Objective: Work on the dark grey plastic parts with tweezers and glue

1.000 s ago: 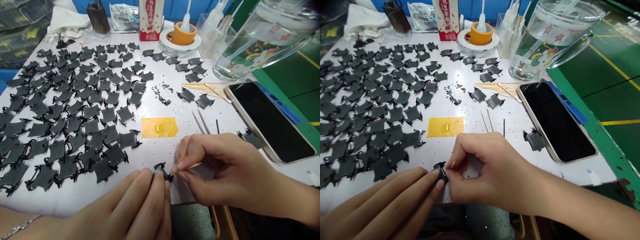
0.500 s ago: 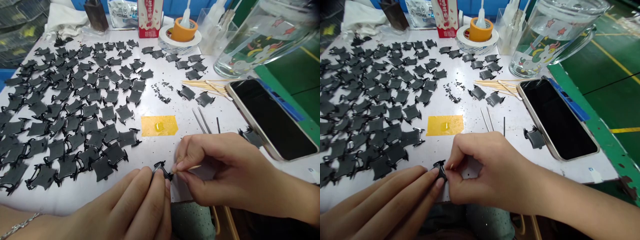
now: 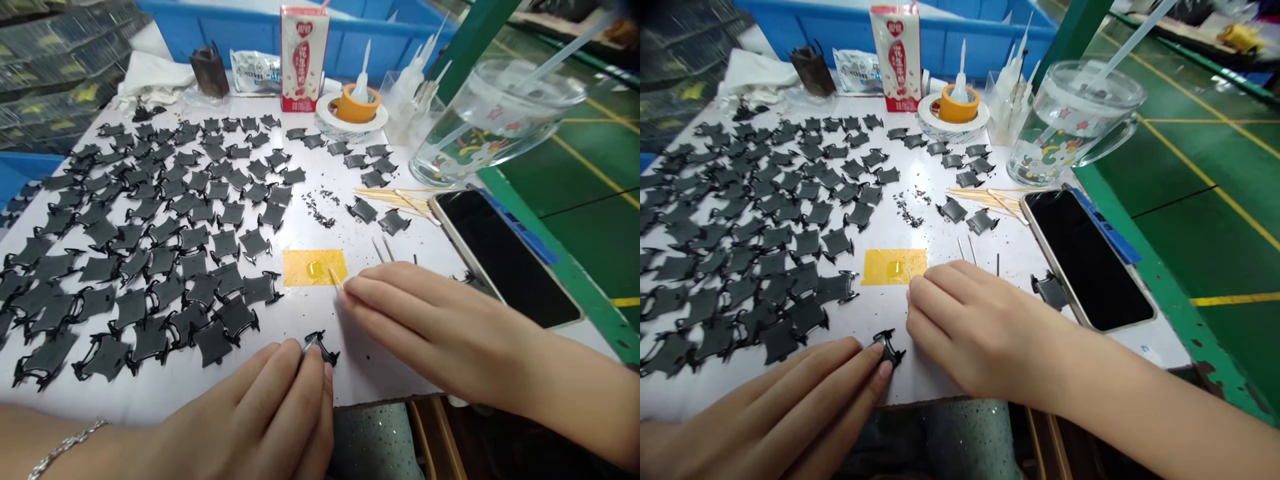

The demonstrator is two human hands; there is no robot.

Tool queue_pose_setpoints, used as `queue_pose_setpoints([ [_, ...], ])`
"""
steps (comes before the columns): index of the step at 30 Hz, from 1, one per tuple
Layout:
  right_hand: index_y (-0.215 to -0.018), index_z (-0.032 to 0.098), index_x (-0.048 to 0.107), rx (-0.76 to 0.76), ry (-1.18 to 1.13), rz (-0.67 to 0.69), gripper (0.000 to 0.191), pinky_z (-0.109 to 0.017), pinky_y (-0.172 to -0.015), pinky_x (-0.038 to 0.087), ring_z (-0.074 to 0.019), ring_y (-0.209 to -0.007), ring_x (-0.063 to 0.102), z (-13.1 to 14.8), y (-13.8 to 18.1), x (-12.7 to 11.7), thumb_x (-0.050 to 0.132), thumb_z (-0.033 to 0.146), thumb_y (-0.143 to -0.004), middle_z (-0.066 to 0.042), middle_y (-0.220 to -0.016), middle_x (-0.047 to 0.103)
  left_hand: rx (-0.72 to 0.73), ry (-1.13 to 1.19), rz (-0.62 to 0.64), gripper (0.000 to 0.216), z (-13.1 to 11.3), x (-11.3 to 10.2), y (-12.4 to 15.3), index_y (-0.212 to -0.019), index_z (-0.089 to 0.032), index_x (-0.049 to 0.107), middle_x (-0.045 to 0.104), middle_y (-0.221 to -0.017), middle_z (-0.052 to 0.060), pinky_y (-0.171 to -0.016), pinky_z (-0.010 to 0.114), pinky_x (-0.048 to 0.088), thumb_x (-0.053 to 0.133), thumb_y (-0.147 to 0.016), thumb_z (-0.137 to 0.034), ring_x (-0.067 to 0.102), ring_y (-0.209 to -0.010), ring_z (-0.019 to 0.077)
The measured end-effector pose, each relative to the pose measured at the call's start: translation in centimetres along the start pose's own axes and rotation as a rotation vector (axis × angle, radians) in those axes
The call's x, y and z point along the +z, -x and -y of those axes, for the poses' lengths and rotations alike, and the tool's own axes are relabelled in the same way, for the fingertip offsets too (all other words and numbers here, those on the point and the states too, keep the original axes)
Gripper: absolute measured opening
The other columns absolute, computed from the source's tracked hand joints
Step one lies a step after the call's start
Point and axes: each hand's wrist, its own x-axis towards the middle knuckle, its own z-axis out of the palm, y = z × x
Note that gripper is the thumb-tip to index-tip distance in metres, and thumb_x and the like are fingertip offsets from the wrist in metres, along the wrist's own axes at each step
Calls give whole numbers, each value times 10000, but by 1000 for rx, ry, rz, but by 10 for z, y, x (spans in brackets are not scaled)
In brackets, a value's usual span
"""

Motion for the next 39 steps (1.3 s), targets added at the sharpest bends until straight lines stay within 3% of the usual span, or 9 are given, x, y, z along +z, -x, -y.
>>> queue_pose_setpoints([
  [4, -897, 143, 707, -157, 193, 22, 384, -391, -725, 543, -252, -839, 658, -6, 2, -4, 346, 56, -995, -138, -902, 733, 56, 62, 174, 271, 7, -18, -12, -1038, -133, 700, 752, -1042, 85, -853, 329, 541, 450, -947, -82, 670, -919, 239],
  [9, -910, 193, 627, 364, 215, -75, 79, -351, -650, 484, -239, -762, 653, -15, 8, -40, 557, 227, -918, -87, -835, 693, -42, 220, 280, 292, 7, -18, -19, -1020, -133, 675, 713, -933, 83, -741, 346, 512, 405, -941, -54, 607, -767, 229],
  [14, -826, 203, 571, 737, 238, 179, 58, -307, -555, 424, -212, -637, 631, -19, 14, -43, 601, 244, -798, -66, -747, 684, -151, 527, 274, 301, 5, 4, -8, -995, -160, 594, 613, -916, 91, -739, 310, 506, 354, -871, -26, 554, -800, 221],
  [19, -810, 202, 554, 727, 270, 146, 156, -281, -540, 374, -182, -603, 604, -19, 16, -20, 524, 68, -736, -51, -698, 669, -121, 635, 230, 306, 10, -7, -11, -999, -183, 575, 598, -919, 86, -726, 262, 521, 336, -890, -25, 567, -791, 203],
  [22, -945, 171, 587, 684, 283, 120, 274, -293, -563, 367, -202, -638, 619, -19, 16, -13, 494, 22, -735, -66, -712, 671, -57, 634, 382, 355, 11, -24, -17, -1207, -167, 561, 640, -1099, 101, -855, 205, 521, 349, -953, -37, 633, -946, 176],
  [25, -933, 153, 617, 631, 262, 109, 274, -305, -604, 388, -217, -679, 623, -17, 19, -17, 485, 10, -739, -92, -754, 675, -105, 737, 345, 384, 8, -28, -17, -1382, -145, 421, 652, -1200, 132, -925, 215, 523, 366, -1004, -103, 651, -1059, 185],
  [31, -814, 190, 603, 563, 110, -23, 143, -316, -701, 454, -215, -778, 613, -8, 31, -39, 511, 80, -808, -92, -875, 655, -215, 1054, 208, 296, 3, -10, -18, -1123, -195, 644, 682, -977, 85, -807, 234, 574, 466, -949, -34, 686, -896, 172],
  [37, -958, 194, 585, 555, -203, -289, 98, -351, -803, 508, -215, -885, 657, -11, 47, -24, 498, 220, -920, -88, -953, 700, -641, 1417, 212, 12, -10, -8, -47, -887, -200, 716, 685, -946, 60, -747, 242, 552, 722, -880, -207, 676, -856, 167],
  [39, -967, 194, 575, 562, -325, -354, 112, -344, -763, 527, -201, -834, 666, -12, 49, -13, 491, 265, -944, -79, -908, 704, -851, 1603, 246, 111, -17, -5, -58, -927, -185, 644, 692, -859, 44, -736, 245, 546, 684, -928, -289, 671, -792, 147],
])
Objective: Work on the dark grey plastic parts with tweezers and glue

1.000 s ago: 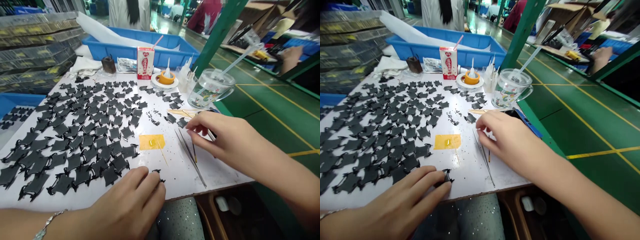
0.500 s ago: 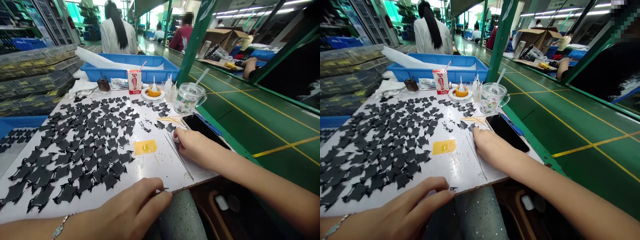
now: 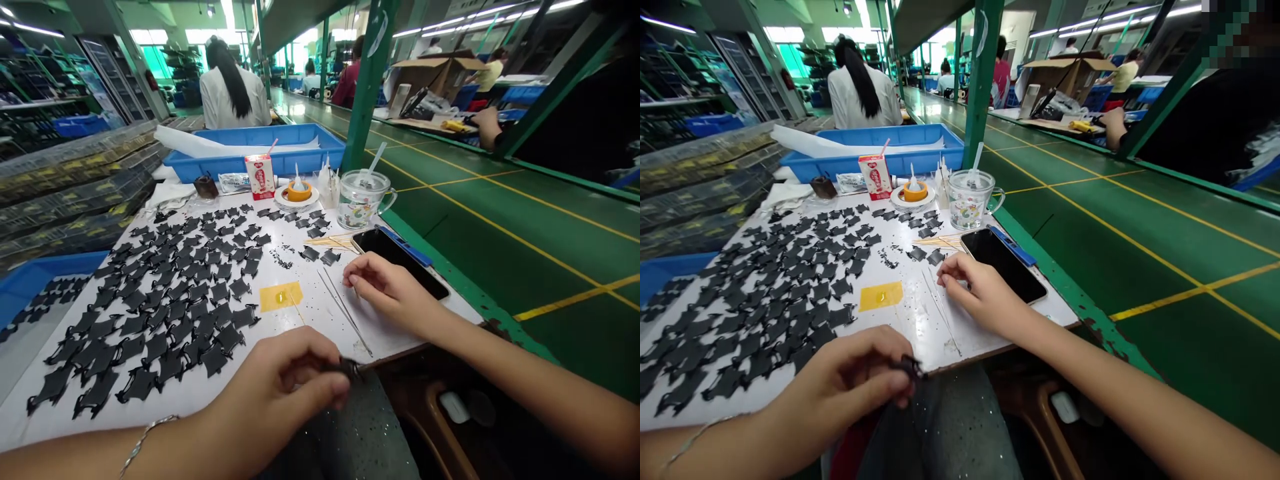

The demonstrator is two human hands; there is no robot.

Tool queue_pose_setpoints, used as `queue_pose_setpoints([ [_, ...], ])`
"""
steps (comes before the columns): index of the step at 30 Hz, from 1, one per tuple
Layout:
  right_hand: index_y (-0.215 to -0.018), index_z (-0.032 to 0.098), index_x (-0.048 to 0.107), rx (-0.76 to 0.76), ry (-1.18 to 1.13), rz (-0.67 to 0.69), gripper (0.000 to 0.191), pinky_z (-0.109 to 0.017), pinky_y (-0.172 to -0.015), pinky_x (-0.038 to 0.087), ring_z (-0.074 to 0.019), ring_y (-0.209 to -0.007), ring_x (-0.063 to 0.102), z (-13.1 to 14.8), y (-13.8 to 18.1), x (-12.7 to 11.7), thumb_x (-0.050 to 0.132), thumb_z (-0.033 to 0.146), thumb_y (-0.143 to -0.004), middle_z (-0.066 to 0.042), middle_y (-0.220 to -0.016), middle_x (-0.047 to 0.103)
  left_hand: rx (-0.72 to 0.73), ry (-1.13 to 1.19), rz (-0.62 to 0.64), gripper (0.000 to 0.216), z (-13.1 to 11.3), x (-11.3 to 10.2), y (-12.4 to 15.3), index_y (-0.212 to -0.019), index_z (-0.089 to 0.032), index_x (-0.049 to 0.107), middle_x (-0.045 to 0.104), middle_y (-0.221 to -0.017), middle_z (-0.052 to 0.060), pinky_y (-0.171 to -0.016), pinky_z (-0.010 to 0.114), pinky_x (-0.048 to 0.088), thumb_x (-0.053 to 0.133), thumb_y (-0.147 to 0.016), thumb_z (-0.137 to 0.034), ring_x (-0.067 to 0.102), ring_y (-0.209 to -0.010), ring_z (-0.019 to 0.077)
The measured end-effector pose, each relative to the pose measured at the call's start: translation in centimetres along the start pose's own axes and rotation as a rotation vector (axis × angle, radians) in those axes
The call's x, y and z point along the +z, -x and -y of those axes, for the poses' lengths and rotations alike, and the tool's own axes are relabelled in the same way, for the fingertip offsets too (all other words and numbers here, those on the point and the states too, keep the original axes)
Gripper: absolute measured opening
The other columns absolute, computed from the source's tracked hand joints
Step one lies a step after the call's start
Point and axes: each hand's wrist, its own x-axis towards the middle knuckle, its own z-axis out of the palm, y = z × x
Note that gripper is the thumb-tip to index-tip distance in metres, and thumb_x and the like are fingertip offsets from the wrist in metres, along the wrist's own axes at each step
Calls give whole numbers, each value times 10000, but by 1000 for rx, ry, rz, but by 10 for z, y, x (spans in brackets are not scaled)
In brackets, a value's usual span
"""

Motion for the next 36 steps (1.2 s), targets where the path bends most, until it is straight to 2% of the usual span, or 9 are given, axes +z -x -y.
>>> queue_pose_setpoints([
  [3, -1003, 187, 576, 38, -167, -28, 165, -354, -765, 541, -195, -837, 675, -5, 3, 11, 482, 317, -964, -86, -919, 716, -86, 192, -94, 193, 0, 11, -15, -973, -186, 515, 667, -771, 7, -649, 244, 549, 575, -1002, -367, 666, -661, 125],
  [7, -1003, 168, 655, 87, -322, 59, 257, -352, -784, 539, -197, -849, 683, -5, 4, 17, 546, 395, -952, -75, -883, 739, -51, 174, -181, 208, 6, 13, -32, -947, -204, 408, 673, -776, 3, -587, 248, 539, 511, -1033, -362, 656, -589, 117],
  [10, -967, 155, 698, 119, -400, 136, 299, -303, -691, 520, -172, -752, 658, -5, 5, 19, 595, 432, -921, -41, -782, 718, -65, 140, -195, 202, 12, 10, -36, -952, -217, 370, 685, -774, 1, -545, 236, 523, 489, -1045, -351, 646, -560, 113],
  [13, -908, 145, 710, 149, -453, 169, 263, -257, -596, 460, -134, -653, 589, -3, 6, 20, 612, 389, -897, -4, -696, 660, -96, 106, -191, 204, 16, 9, -36, -957, -225, 362, 682, -755, -9, -490, 218, 503, 487, -1046, -359, 633, -531, 112],
  [24, -809, 158, 670, 206, -576, 188, 139, -228, -447, 279, -76, -490, 382, 2, 8, 24, 612, 274, -857, 80, -556, 490, -162, 31, -238, 261, 13, 17, -34, -920, -243, 338, 699, -729, -29, -430, 184, 484, 550, -1011, -365, 632, -484, 113],
  [30, -802, 154, 667, 212, -623, 185, 130, -219, -460, 315, -77, -525, 420, 1, 8, 26, 616, 267, -840, 56, -593, 542, -159, -28, -235, 262, 15, 16, -35, -892, -242, 345, 691, -712, -34, -436, 207, 509, 552, -1007, -353, 649, -497, 130],
  [36, -725, 160, 630, 327, -681, 231, 83, -214, -470, 316, -74, -533, 425, 5, 6, 26, 627, 225, -776, 53, -572, 550, -103, -71, -284, 272, 19, 18, -32, -870, -240, 382, 697, -702, -25, -413, 207, 509, 594, -980, -369, 633, -473, 130],
])
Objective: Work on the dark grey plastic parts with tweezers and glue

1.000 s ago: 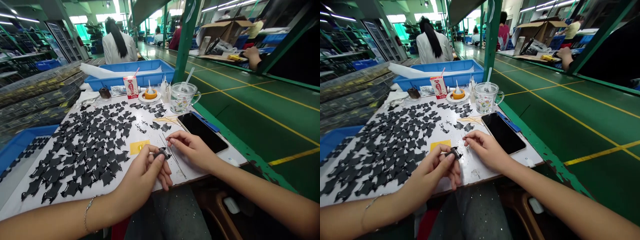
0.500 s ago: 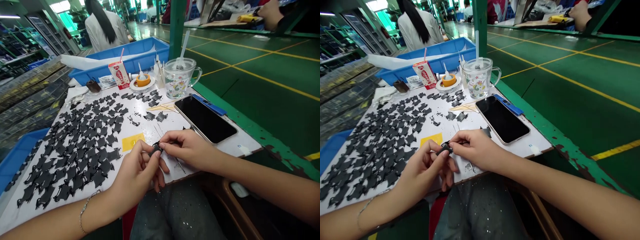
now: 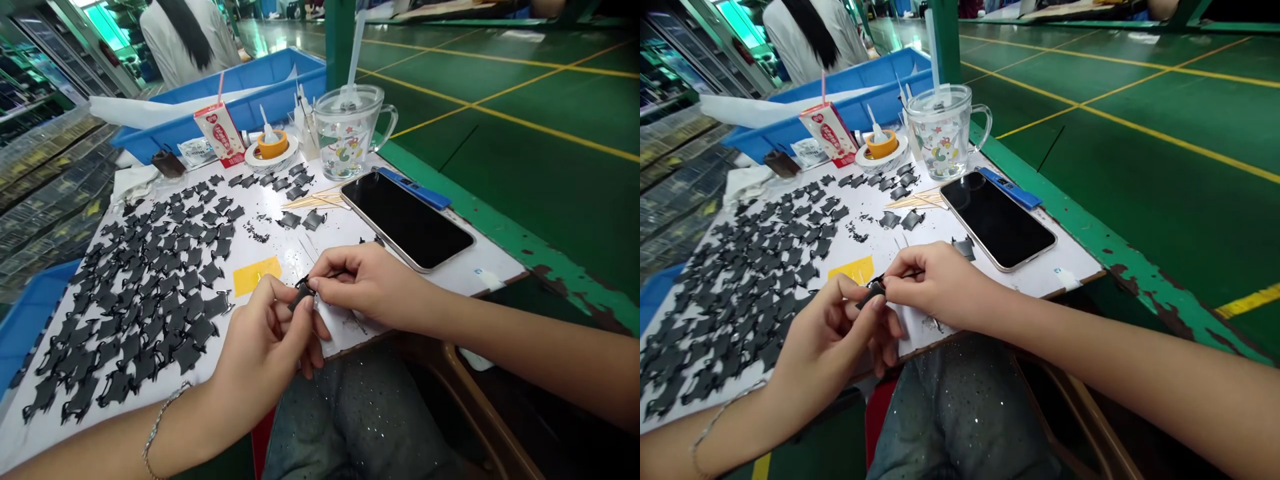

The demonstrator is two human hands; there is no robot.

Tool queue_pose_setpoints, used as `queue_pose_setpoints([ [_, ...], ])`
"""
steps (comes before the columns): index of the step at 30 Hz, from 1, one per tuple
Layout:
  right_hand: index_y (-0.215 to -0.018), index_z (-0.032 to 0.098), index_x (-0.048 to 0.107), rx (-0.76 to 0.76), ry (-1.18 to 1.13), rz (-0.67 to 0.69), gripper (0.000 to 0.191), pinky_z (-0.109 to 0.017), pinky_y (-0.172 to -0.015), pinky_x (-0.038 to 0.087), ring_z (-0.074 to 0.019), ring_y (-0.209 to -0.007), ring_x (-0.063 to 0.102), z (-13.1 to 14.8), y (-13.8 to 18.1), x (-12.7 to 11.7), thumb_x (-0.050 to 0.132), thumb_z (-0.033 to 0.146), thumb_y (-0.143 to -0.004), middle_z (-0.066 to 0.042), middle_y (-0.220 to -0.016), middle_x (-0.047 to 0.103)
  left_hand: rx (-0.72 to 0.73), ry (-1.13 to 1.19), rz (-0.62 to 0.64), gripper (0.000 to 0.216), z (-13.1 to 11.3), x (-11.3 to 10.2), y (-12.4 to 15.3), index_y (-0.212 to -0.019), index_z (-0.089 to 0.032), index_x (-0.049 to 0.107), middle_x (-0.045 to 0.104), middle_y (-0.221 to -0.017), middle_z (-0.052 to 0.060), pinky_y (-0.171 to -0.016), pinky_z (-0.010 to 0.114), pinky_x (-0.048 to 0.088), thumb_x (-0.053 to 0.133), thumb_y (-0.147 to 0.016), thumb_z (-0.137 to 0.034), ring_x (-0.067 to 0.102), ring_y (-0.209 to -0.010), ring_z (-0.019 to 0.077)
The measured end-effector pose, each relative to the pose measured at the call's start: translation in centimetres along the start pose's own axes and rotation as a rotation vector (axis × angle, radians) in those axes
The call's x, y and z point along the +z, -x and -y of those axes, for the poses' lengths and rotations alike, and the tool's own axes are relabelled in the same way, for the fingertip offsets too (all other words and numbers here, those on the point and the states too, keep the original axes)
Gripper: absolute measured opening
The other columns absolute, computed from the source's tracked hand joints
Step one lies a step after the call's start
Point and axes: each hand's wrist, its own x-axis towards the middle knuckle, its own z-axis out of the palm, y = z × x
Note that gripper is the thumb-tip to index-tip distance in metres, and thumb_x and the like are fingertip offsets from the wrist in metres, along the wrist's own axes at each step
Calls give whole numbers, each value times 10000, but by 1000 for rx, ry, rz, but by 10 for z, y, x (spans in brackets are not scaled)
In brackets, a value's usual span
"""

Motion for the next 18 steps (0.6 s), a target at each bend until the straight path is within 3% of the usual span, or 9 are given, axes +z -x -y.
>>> queue_pose_setpoints([
  [10, -646, 186, 617, 72, -24, -19, 85, -223, -443, 296, -67, -474, 409, 5, 0, 0, 656, 176, -721, 82, -498, 543, 52, -142, 19, 241, 3, -2, 2, -885, -260, 364, 682, -656, -32, -431, 214, 496, 550, -1007, -352, 638, -488, 149],
  [15, -689, 192, 618, 106, -56, 54, 63, -227, -494, 347, -91, -529, 508, 10, -1, -2, 653, 182, -741, 48, -557, 638, 73, 2, 106, 210, 1, -4, 2, -889, -241, 383, 706, -750, -7, -484, 229, 529, 515, -1033, -317, 651, -530, 132],
  [18, -797, 179, 673, 93, -48, -21, 68, -221, -518, 347, -73, -539, 457, 11, -2, -4, 685, 183, -730, 84, -582, 533, 72, 88, 165, 206, -1, -6, 1, -898, -242, 377, 712, -812, 5, -500, 240, 547, 518, -1035, -303, 676, -580, 141],
])
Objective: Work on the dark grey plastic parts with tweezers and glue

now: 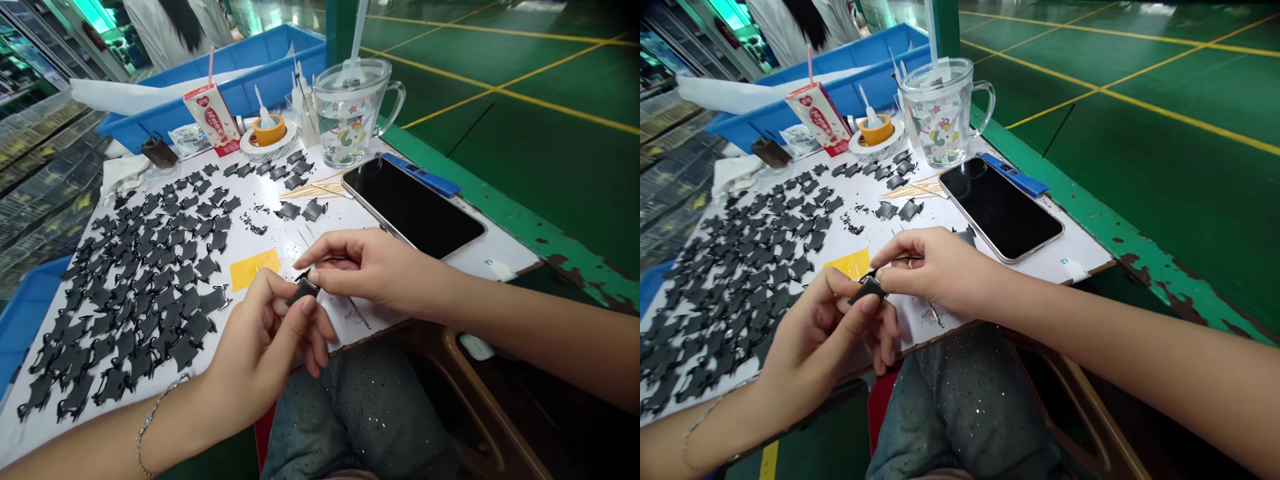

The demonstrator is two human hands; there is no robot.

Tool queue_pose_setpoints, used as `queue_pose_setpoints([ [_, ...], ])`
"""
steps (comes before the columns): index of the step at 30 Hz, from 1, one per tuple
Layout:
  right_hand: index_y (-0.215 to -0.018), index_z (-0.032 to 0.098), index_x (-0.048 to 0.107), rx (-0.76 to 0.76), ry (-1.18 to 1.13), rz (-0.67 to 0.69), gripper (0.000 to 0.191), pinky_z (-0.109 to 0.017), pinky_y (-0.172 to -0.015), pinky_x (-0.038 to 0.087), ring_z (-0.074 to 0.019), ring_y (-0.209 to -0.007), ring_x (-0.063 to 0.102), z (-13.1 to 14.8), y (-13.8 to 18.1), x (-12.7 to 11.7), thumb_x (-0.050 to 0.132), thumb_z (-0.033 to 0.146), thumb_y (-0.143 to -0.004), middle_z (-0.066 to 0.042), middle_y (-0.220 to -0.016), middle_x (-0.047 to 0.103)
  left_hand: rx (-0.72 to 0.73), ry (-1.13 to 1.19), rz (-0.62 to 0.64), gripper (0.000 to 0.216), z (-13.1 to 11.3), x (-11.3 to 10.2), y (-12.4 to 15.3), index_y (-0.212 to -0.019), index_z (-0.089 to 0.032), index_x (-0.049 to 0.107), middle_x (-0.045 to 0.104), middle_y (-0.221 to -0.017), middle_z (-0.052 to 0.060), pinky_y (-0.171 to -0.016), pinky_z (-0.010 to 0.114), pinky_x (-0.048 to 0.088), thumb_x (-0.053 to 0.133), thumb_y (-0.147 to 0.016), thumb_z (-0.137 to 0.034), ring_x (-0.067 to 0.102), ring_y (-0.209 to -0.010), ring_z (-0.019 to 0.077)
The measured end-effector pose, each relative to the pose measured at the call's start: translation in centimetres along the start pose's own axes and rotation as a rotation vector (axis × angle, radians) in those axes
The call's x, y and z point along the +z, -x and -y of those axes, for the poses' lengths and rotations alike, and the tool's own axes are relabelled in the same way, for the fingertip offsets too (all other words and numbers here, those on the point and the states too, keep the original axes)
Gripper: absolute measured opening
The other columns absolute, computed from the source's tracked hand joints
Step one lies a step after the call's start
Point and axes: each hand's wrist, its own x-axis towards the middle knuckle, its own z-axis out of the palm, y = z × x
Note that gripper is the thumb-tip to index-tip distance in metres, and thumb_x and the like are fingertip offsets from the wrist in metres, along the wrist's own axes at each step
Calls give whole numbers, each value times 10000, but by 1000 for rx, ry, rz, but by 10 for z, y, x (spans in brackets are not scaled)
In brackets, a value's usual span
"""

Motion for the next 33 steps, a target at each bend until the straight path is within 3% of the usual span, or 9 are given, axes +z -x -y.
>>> queue_pose_setpoints([
  [9, -721, 191, 595, -58, 27, 21, 71, -206, -481, 289, -67, -519, 336, -6, 0, 1, 658, 159, -727, 99, -567, 365, -66, 46, 10, 249, -1, 0, -2, -886, -238, 368, 712, -775, -3, -483, 215, 542, 558, -1019, -331, 677, -548, 133],
  [11, -819, 197, 653, -131, 98, 30, 69, -225, -505, 339, -95, -552, 408, -10, -2, -1, 661, 253, -779, 74, -599, 427, -89, 94, 5, 230, -2, -2, -4, -906, -237, 371, 707, -733, -9, -461, 201, 538, 554, -1020, -318, 672, -520, 132],
  [14, -1065, 193, 727, -302, 296, 0, 311, -299, -704, 474, -179, -786, 605, -14, -4, -8, 550, 390, -903, -15, -803, 645, -111, 186, 22, 176, -2, -8, -6, -935, -234, 385, 703, -702, -19, -435, 181, 532, 526, -1029, -280, 664, -485, 123],
  [16, -1202, 182, 713, -364, 410, -21, 388, -324, -834, 483, -196, -910, 648, -16, -4, -13, 481, 365, -950, -42, -933, 713, -126, 228, 30, 157, -2, -11, -6, -937, -229, 394, 703, -697, -16, -418, 174, 528, 515, -1031, -266, 665, -475, 125],
  [18, -1269, 176, 681, -363, 446, 5, 394, -309, -844, 484, -177, -880, 669, -17, -4, -16, 476, 315, -963, -26, -908, 739, -139, 241, 31, 151, -2, -14, -6, -932, -224, 401, 705, -693, -13, -407, 168, 521, 510, -1030, -265, 665, -466, 127],
  [24, -982, 188, 723, -334, 432, 38, 213, -271, -683, 480, -157, -732, 671, -17, -1, -15, 562, 315, -928, -1, -762, 735, -167, 215, -24, 165, -4, -16, -4, -907, -219, 415, 694, -659, -19, -382, 155, 492, 524, -1020, -269, 644, -433, 125],
  [33, -848, 190, 721, -253, 476, 56, 118, -228, -510, 349, -88, -527, 471, -12, 7, -8, 630, 259, -879, 54, -598, 580, -186, 157, -37, 157, -4, -13, -3, -904, -225, 434, 661, -603, -65, -373, 119, 421, 516, -1030, -268, 575, -386, 84],
])
